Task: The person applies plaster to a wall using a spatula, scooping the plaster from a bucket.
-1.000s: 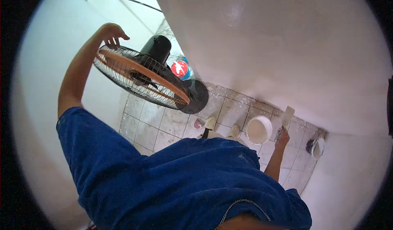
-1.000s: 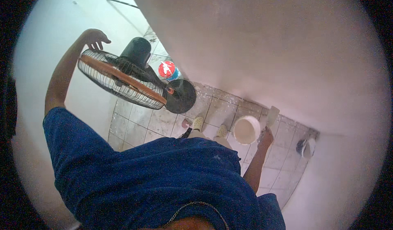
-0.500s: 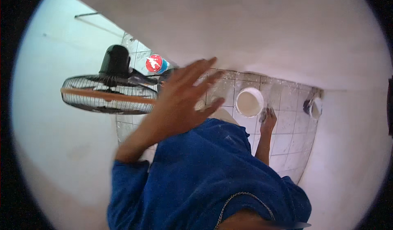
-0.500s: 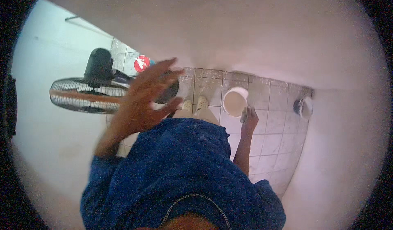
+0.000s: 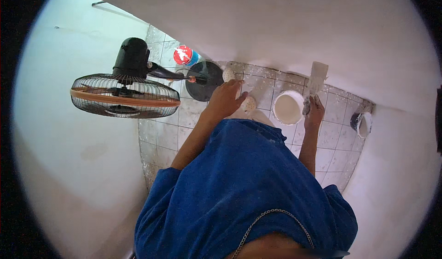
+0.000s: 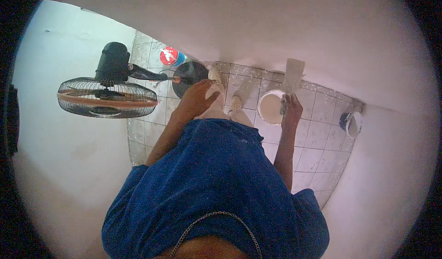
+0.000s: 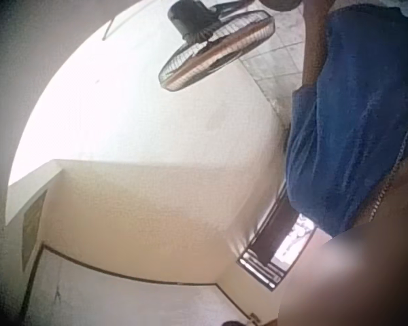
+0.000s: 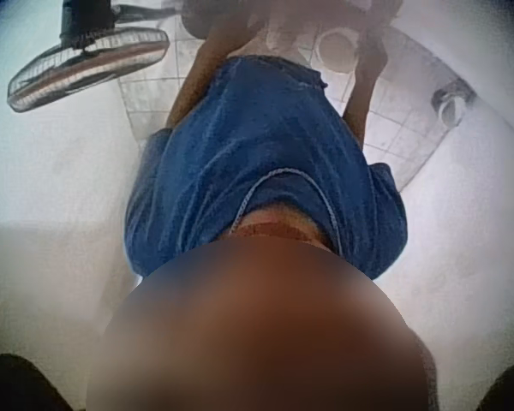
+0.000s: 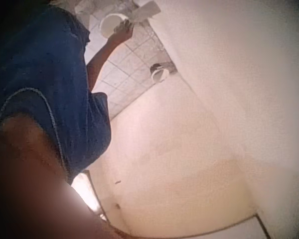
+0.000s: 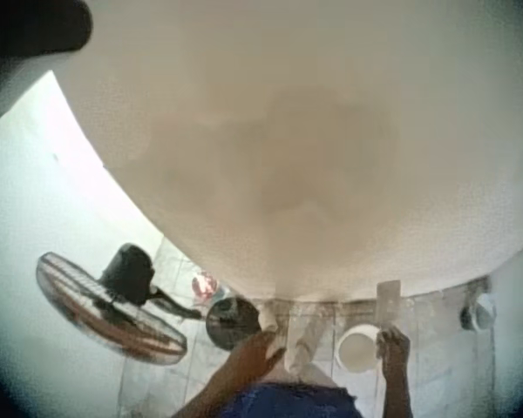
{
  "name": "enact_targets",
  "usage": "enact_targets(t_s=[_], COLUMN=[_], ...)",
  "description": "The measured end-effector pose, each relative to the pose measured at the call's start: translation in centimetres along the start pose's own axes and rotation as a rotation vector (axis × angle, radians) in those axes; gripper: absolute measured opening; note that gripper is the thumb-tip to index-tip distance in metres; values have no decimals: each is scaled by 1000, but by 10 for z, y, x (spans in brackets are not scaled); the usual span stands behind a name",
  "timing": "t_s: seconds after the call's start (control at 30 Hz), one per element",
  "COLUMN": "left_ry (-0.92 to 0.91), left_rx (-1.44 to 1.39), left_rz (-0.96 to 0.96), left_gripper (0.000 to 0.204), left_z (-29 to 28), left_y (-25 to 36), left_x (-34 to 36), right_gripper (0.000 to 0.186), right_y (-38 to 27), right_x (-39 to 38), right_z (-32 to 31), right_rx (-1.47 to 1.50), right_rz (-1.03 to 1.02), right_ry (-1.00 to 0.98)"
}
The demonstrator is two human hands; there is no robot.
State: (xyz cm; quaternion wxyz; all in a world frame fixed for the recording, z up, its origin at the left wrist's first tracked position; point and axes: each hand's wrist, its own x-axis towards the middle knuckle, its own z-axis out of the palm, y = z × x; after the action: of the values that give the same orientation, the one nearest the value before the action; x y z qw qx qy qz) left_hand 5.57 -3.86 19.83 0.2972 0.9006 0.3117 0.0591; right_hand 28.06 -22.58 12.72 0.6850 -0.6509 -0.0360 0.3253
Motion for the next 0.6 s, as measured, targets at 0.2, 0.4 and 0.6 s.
enact_targets(t_s=[0.2,0.4,0.6], left_ry=[25,77,-60], left_rx=[5,6,22], left_rz=[-62,-28,-63], left_gripper=[39,39,43], left_z=[8,12,11], left_y=[-8,-5,-5], left_x=[9,27,39], right_gripper=[24,24,17], right_y=[5,0,-2], right_x=[19,29,29], right_z=[-3,-4,-10], right_rx=[31,26,45], right_rz=[15,13,-35], right_ry=[-19,-44,-21])
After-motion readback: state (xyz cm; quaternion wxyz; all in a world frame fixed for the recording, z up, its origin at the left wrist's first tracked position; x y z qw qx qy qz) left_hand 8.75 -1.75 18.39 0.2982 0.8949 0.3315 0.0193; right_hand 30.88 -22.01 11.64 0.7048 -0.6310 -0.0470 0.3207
